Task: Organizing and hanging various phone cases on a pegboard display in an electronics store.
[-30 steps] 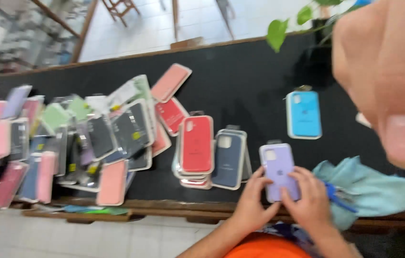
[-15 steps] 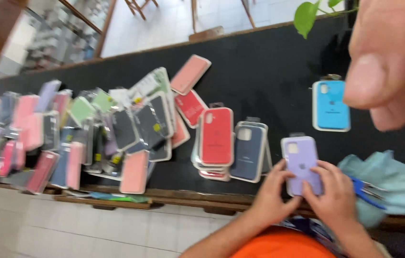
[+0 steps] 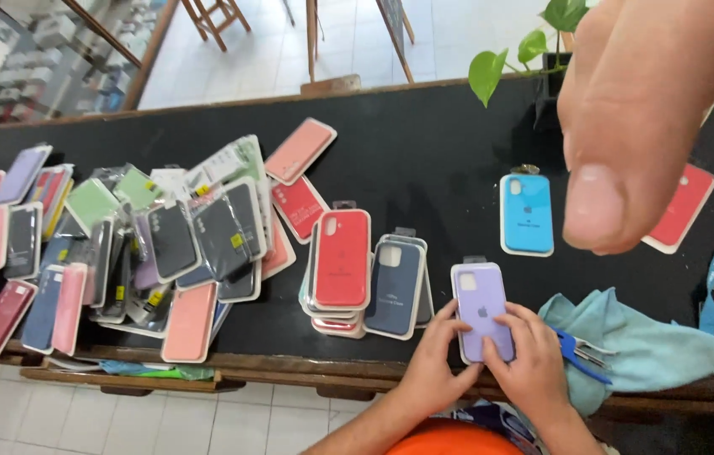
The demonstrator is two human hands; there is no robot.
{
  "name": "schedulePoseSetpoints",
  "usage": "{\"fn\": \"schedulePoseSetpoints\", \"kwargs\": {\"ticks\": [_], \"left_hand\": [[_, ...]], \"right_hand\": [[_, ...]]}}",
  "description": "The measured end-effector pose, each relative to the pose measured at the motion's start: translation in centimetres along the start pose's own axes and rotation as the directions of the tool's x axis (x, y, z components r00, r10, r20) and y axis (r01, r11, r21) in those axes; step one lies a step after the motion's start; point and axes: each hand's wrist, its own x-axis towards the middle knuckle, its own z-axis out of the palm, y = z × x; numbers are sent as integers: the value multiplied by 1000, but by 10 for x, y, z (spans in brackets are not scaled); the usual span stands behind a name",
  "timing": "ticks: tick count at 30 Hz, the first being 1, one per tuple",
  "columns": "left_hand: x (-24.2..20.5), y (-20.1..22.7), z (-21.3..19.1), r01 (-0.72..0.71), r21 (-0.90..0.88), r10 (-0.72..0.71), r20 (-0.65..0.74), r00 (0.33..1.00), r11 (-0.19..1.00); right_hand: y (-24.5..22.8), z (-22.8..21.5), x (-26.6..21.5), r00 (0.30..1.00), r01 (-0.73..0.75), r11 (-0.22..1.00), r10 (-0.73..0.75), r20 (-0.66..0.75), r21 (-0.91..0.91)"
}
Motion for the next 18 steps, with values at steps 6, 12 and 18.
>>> {"fn": "schedulePoseSetpoints", "kwargs": {"ticks": [6, 12, 18], "left_hand": [[2, -8, 0, -7, -30, 7, -21, 1000, 1000], [-2, -7, 0, -22, -28, 22, 6, 1000, 999], [1, 3, 0, 73, -9, -72, 29, 997, 997]], "right_hand": [[5, 8, -1, 1000, -15, 1000, 16, 20, -24], [-7, -3, 0, 999, -30, 999, 31, 37, -32], [-6, -7, 3, 999, -22, 1000, 22, 29, 10]]}}
